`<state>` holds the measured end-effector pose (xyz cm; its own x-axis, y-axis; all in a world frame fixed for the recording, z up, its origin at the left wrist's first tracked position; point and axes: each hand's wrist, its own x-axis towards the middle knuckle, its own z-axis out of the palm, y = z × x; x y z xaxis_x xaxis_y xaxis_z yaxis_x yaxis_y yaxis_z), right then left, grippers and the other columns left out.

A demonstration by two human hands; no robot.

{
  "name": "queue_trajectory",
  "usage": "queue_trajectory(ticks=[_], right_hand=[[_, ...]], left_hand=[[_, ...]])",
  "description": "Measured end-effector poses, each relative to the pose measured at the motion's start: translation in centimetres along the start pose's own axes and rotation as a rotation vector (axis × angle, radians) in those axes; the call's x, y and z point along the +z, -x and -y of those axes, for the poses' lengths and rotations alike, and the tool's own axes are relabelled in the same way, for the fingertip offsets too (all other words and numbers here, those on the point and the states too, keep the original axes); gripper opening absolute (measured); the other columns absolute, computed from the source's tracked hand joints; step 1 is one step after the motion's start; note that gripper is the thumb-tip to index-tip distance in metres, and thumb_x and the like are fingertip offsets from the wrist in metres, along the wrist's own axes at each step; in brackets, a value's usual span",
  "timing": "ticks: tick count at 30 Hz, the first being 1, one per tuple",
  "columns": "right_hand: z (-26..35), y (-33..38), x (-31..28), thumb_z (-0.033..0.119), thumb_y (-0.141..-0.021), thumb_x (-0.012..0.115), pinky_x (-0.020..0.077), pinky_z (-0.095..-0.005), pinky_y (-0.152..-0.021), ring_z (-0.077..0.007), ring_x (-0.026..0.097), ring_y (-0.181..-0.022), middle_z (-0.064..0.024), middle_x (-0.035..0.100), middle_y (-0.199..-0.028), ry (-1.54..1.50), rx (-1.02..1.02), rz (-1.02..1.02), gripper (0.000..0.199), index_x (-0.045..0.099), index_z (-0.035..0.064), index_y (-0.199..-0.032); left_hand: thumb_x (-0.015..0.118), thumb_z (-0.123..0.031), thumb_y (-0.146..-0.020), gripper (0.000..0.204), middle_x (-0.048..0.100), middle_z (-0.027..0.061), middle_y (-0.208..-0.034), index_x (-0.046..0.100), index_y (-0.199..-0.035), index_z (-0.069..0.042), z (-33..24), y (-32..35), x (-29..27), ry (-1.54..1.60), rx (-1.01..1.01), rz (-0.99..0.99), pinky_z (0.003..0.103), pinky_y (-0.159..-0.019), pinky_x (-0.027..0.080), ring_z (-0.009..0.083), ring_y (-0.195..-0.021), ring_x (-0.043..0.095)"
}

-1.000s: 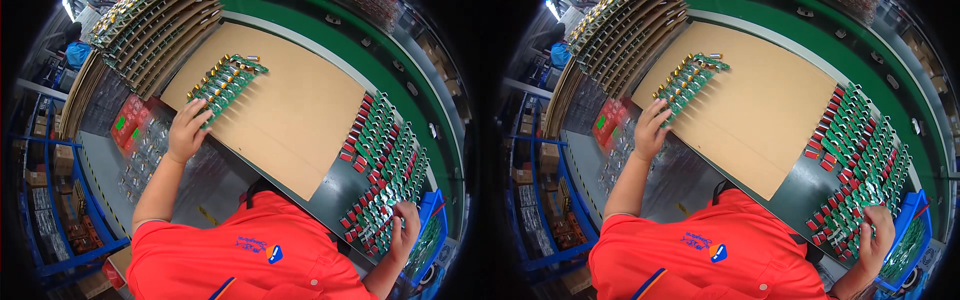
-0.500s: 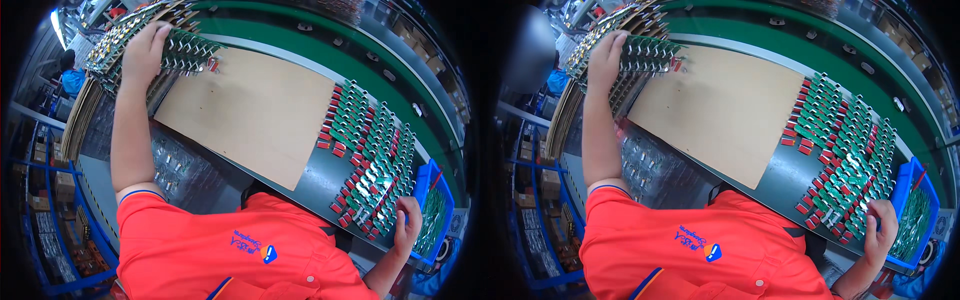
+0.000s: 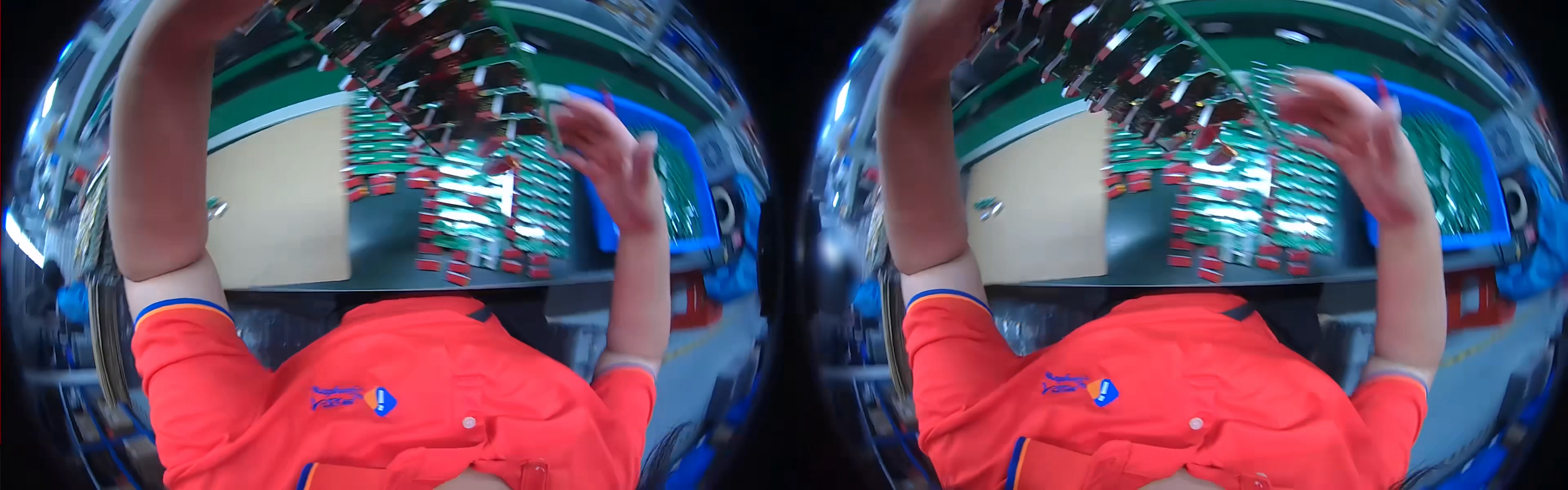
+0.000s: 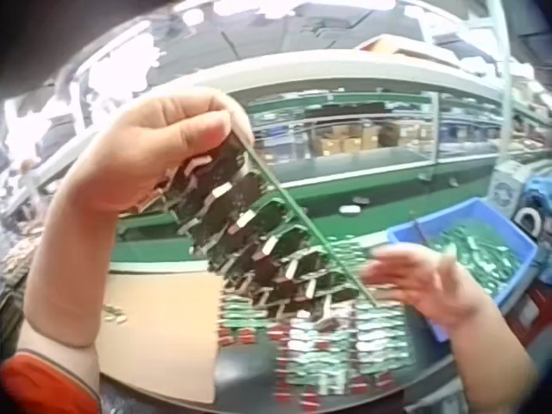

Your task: The person breaks and separates circuit boards from panel frames by hand, lays them on the workbench, stacks a cardboard divider onto a pile, and picks up a plastic tray.

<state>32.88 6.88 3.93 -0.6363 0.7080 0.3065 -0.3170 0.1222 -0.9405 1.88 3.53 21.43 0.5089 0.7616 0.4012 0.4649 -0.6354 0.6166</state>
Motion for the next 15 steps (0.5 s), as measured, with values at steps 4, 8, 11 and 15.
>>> queue_trajectory(ticks=[4,8,11,15], right_hand=[[0.0,1.5,-4.1,0.081,-0.071,0.04,0.0407,-0.0486,-0.098,-0.0293,0.047,-0.122,-0.0169,0.044,-0.137,-0.661,-0.072,0.182,0.105,0.032,0.002,-0.14],[1.2,4.3,-5.6,0.073,-0.08,0.04,0.0417,-0.0507,-0.098,-0.034,0.05,-0.119,-0.0176,0.049,-0.132,-0.821,-0.261,0.152,0.09,0.038,0.0031,-0.136],[1.5,6.8,-8.1,0.067,-0.086,0.039,0.0416,-0.05,-0.097,-0.0333,0.052,-0.117,-0.0157,0.05,-0.132,-0.819,-0.272,-0.064,0.08,0.041,0.0041,-0.135],[0.3,11.0,-12.2,0.061,-0.089,0.041,0.0439,-0.0467,-0.095,-0.0309,0.054,-0.113,-0.0142,0.054,-0.127,-0.823,-0.383,-0.392,0.07,0.045,0.0049,-0.131]], left_hand=[[0.053,-0.021,-0.093,0.025,0.065,0.0041,-0.082,0.063,-0.097,0.001,0.0,-10.3,8.4,0.253,0.32,0.282,0.021,-0.064,0.049,0.0071,-0.069,0.06],[0.057,-0.026,-0.091,0.026,0.065,0.0,-0.087,0.066,-0.101,-0.004,1.5,-19.4,16.2,0.283,0.167,0.314,0.023,-0.069,0.047,0.0078,-0.077,0.058],[0.056,-0.029,-0.092,0.028,0.064,0.0029,-0.091,0.064,-0.1,-0.003,2.9,-24.1,21.8,0.246,0.194,0.05,0.025,-0.073,0.046,0.011,-0.086,0.057],[0.056,-0.022,-0.09,0.021,0.065,0.0042,-0.09,0.064,-0.096,-0.004,6.2,-23.2,27.4,0.044,0.346,-0.281,0.028,-0.074,0.046,0.0144,-0.084,0.06]])
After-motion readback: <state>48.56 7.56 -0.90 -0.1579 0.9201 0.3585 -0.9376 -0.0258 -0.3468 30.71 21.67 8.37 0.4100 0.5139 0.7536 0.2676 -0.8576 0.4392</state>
